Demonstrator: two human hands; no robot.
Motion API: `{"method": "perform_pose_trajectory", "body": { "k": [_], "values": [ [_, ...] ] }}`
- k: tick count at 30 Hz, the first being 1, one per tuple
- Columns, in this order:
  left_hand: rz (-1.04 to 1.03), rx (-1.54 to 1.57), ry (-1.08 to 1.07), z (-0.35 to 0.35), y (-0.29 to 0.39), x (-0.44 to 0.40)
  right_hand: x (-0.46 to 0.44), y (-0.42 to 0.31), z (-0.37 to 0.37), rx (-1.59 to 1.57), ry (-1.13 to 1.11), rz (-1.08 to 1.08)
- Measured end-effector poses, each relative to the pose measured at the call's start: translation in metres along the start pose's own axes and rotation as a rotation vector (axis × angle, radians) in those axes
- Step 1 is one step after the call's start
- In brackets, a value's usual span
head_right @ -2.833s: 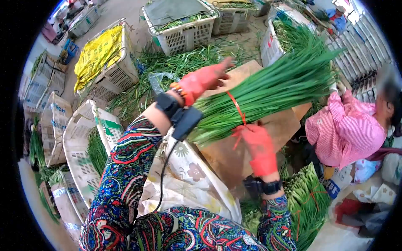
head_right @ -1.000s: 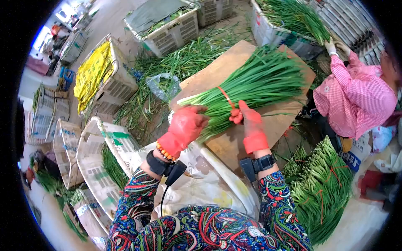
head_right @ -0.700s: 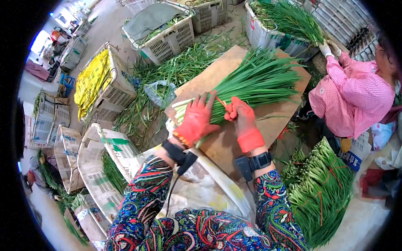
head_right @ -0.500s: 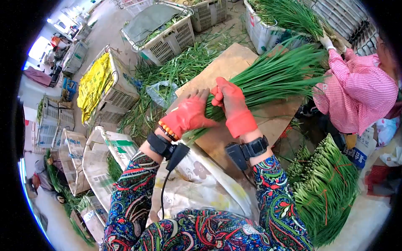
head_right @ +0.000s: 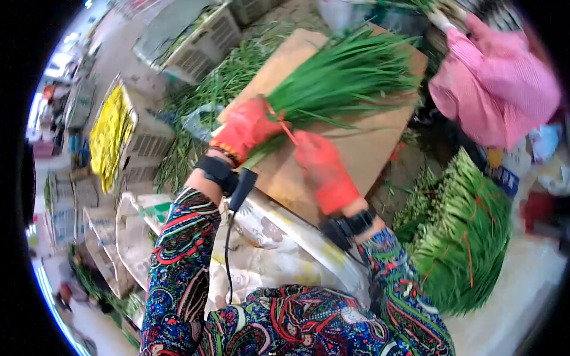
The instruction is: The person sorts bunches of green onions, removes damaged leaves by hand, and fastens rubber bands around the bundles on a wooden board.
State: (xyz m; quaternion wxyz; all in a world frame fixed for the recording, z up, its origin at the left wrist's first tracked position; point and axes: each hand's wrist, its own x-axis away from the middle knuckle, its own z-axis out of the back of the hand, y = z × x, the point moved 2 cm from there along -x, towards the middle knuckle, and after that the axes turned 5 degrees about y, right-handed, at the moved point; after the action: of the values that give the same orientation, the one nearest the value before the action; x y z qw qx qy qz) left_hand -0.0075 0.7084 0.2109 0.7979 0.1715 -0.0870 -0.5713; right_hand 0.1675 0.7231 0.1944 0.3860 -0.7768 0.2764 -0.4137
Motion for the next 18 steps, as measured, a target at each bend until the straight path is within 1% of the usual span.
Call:
{"method": "perform_pose_trajectory", "body": {
  "k": [1, 2, 3, 4, 5, 6, 7, 8, 9, 11, 12, 13, 14, 15, 17, 18],
  "values": [
    [-0.048, 0.040, 0.031, 0.001, 0.003, -0.005, 0.005, -0.011, -0.014, 0.038, -0.033, 0.063],
    [-0.030, -0.033, -0.067, 0.008, 0.013, -0.008, 0.005, -0.022, -0.021, 0.091, -0.049, 0.136],
    [-0.024, -0.107, -0.165, 0.012, 0.023, -0.006, -0.008, -0.017, -0.016, -0.084, -0.196, 0.130],
    [-0.147, -0.228, 0.052, 0.007, 0.031, 0.002, -0.009, -0.024, -0.020, -0.174, -0.091, 0.022],
    [-0.250, -0.338, 0.277, -0.002, 0.031, 0.012, -0.007, -0.039, -0.025, -0.089, -0.080, 0.038],
    [-0.334, -0.422, 0.209, -0.019, 0.016, 0.016, -0.012, -0.039, -0.030, -0.002, -0.144, 0.287],
    [-0.402, -0.518, 0.142, -0.037, 0.004, 0.018, -0.012, -0.038, -0.034, 0.122, -0.156, 0.520],
    [-0.365, -0.514, 0.316, -0.038, 0.009, 0.016, -0.011, -0.037, -0.038, 0.235, -0.135, 0.755],
    [-0.168, -0.497, 0.229, -0.044, 0.009, 0.003, -0.006, -0.032, -0.043, 0.378, -0.052, 0.974],
    [-0.153, -0.395, 0.110, -0.021, 0.024, 0.005, 0.015, -0.035, -0.035, 0.473, -0.162, 0.899],
    [-0.215, -0.345, 0.131, -0.015, 0.027, 0.005, 0.038, -0.044, -0.014, 0.410, -0.333, 0.603],
    [-0.053, -0.343, -0.197, -0.017, 0.027, 0.001, 0.036, -0.014, 0.006, 0.362, -0.276, 0.405],
    [-0.258, -0.382, 0.065, -0.034, 0.009, 0.005, 0.033, 0.016, 0.027, 0.301, -0.204, 0.213],
    [-0.224, -0.511, 0.075, -0.032, 0.018, 0.006, 0.011, 0.060, 0.040, 0.389, -0.127, 0.097],
    [-0.051, -0.338, -0.032, -0.018, 0.031, 0.000, 0.012, 0.047, 0.032, 0.646, -0.077, 0.387],
    [-0.054, -0.292, -0.063, -0.018, 0.030, -0.001, 0.014, 0.044, 0.035, 0.523, -0.101, 0.256]
  ]
}}
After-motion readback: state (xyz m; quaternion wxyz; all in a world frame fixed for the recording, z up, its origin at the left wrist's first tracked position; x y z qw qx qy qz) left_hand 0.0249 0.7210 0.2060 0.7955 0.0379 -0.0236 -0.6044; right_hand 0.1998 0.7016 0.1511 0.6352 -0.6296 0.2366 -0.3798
